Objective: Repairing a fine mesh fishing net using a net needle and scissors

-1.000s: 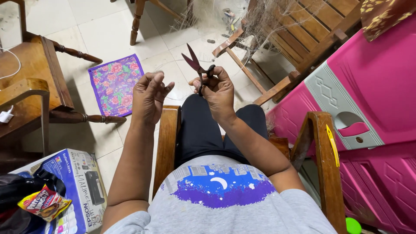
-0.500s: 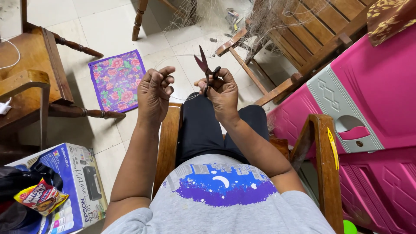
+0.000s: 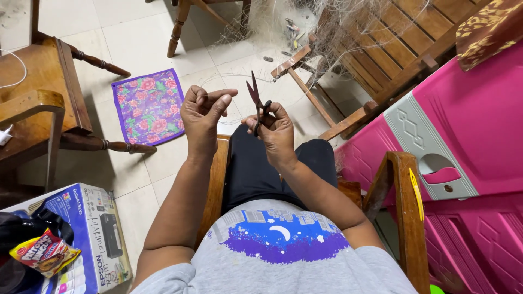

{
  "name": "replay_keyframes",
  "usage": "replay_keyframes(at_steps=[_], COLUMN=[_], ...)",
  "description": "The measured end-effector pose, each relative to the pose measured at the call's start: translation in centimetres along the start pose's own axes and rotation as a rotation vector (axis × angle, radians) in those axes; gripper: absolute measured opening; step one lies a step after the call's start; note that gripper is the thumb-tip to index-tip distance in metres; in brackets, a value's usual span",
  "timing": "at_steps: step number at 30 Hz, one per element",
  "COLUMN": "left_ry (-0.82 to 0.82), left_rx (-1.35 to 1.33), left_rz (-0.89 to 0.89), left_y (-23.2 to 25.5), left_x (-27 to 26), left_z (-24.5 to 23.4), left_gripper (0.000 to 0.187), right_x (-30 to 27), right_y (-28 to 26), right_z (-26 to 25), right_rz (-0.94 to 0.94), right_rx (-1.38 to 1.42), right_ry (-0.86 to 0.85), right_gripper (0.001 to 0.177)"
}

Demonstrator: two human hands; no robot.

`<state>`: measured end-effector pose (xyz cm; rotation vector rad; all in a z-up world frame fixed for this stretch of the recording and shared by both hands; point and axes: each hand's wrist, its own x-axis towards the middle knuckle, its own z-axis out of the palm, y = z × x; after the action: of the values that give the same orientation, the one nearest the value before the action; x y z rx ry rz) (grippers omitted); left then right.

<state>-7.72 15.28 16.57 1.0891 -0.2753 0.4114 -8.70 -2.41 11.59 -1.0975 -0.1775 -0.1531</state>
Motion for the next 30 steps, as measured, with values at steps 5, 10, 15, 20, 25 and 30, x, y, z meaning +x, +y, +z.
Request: replay_keyframes(at_steps=[5,10,15,20,25,30], left_ry=[0.015,0.017,-0.004,0.014,0.039,0.059], left_rx=[0.008,-0.014,0.016,0.012,0.116,0.132], left_rz=[-0.010,-0.048,-0.072,-0.049,0.003,0.056], left_y=[0.2,-0.1,-0.1,0.4,0.7,0.7], left_x=[-0.4,-0.5,-1.0,-1.2,-1.3,-1.0], left_z=[0.4,0.2,-0.1,0.0,0.3,0.5], left_gripper=[0.063,0.069,0.072,0.073,0.076,0.074], right_x=[-0.3,-0.4,-0.3,-0.9,-3.3,-4.0], right_y=[0.2,0.2,0.4,2.2,-3.1,-5.3], right_z=[-0.2,-0.3,-1.5,-7.0,-6.8,-7.7], right_rz=[0.008,0.014,-0.055,-0.168,-0.365,-0.516], right_rx=[0.001,0.001,-0.046,-0.271,-0.676,-0.907], right_ry=[0.017,0.008,0.042,0.074,0.078,0.062], right_gripper=[0.039,0.038,0.041,0.043,0.033,0.030])
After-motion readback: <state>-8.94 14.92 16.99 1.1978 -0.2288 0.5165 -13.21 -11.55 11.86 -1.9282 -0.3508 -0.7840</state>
